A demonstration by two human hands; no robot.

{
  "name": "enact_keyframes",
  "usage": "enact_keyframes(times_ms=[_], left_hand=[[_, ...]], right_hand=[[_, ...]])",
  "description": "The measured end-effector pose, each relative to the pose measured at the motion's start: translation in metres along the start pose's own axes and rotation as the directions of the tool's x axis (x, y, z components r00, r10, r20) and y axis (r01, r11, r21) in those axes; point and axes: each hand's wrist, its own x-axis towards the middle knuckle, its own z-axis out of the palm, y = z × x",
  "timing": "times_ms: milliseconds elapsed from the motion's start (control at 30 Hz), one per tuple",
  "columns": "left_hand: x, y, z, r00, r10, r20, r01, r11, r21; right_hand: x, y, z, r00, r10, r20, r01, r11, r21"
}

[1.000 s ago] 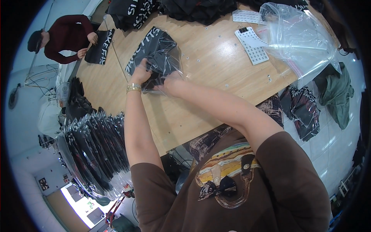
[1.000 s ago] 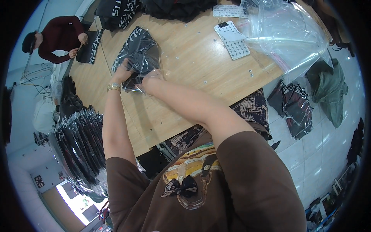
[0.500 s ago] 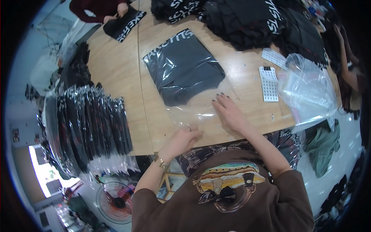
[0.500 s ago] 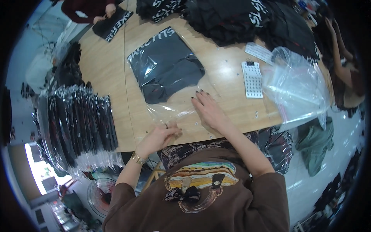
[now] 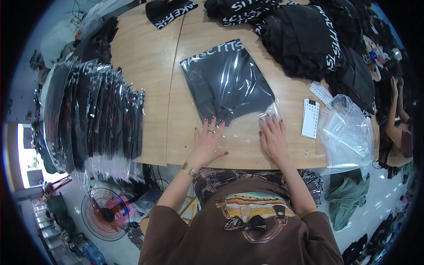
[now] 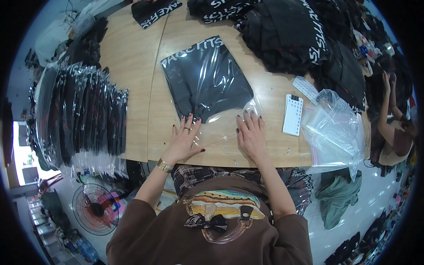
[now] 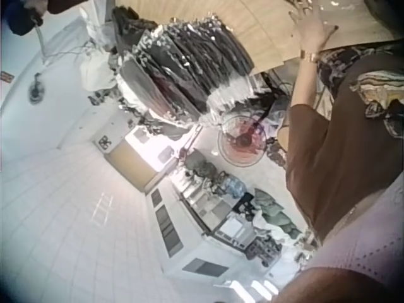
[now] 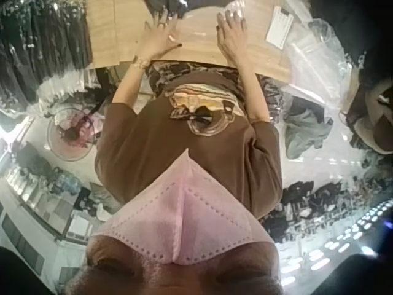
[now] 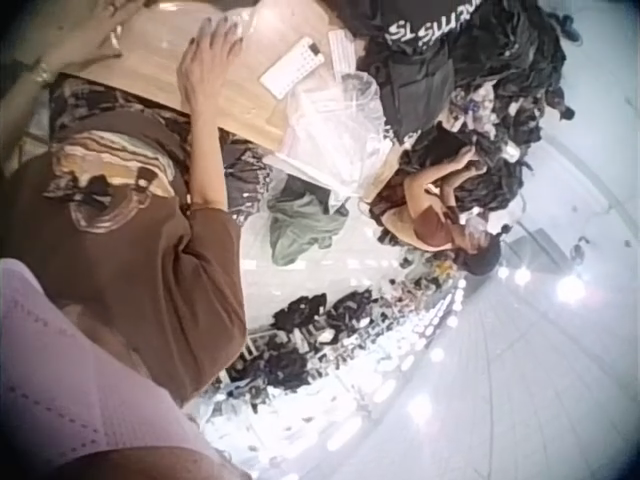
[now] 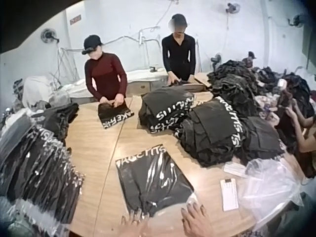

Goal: Packaging folded black garments into plastic bags.

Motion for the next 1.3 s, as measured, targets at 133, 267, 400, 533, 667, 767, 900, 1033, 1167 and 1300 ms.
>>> enact_keyframes(times_ms=[133, 267, 400, 533, 667, 767, 900, 1033, 1167, 1300], left_hand=[[0.011, -0.034, -0.002, 0.992, -0.056, 0.112, 0.103, 0.87, -0.483], [0.049, -0.035, -0.022, 0.898, -0.316, -0.307, 0.083, 0.805, -0.587], [0.055, -0.046, 0.015, 0.947, -0.097, -0.306, 0.088, 0.995, -0.043], [0.048, -0.049, -0.007, 0.822, -0.259, -0.507, 0.077, 0.933, -0.352], [-0.007, -0.029, -0.02, 0.831, -0.527, 0.176, 0.519, 0.623, -0.586], [-0.04, -0.02, 0.017, 0.828, -0.408, 0.386, 0.557, 0.516, -0.65], [-0.058, -0.014, 0.034, 0.81, -0.336, 0.481, 0.536, 0.09, -0.84], [-0.06, -0.01, 0.038, 0.803, -0.344, 0.486, 0.48, -0.109, -0.87], [-0.064, -0.008, 0.04, 0.819, -0.35, 0.455, 0.434, -0.142, -0.89], [-0.065, -0.01, 0.053, 0.845, -0.378, 0.378, 0.41, 0.004, -0.912]], right_hand=[[-0.012, -0.002, 0.001, 0.997, -0.035, -0.07, 0.038, 0.998, 0.044], [-0.01, -0.004, -0.001, 0.997, -0.015, -0.073, 0.019, 0.998, 0.059], [-0.013, -0.009, 0.001, 0.998, -0.049, -0.036, 0.051, 0.998, 0.046], [-0.018, -0.01, -0.001, 0.975, -0.167, -0.147, 0.188, 0.971, 0.145], [-0.017, -0.039, 0.0, 0.946, -0.265, -0.186, 0.318, 0.863, 0.392], [-0.002, -0.071, 0.005, 0.91, -0.367, -0.195, 0.415, 0.782, 0.465], [0.008, -0.094, 0.02, 0.857, -0.477, -0.196, 0.503, 0.694, 0.514], [0.01, -0.095, 0.027, 0.904, -0.415, -0.101, 0.405, 0.758, 0.512], [0.009, -0.099, 0.029, 0.904, -0.425, 0.042, 0.335, 0.767, 0.548], [0.009, -0.1, 0.038, 0.904, -0.423, 0.055, 0.32, 0.759, 0.567]])
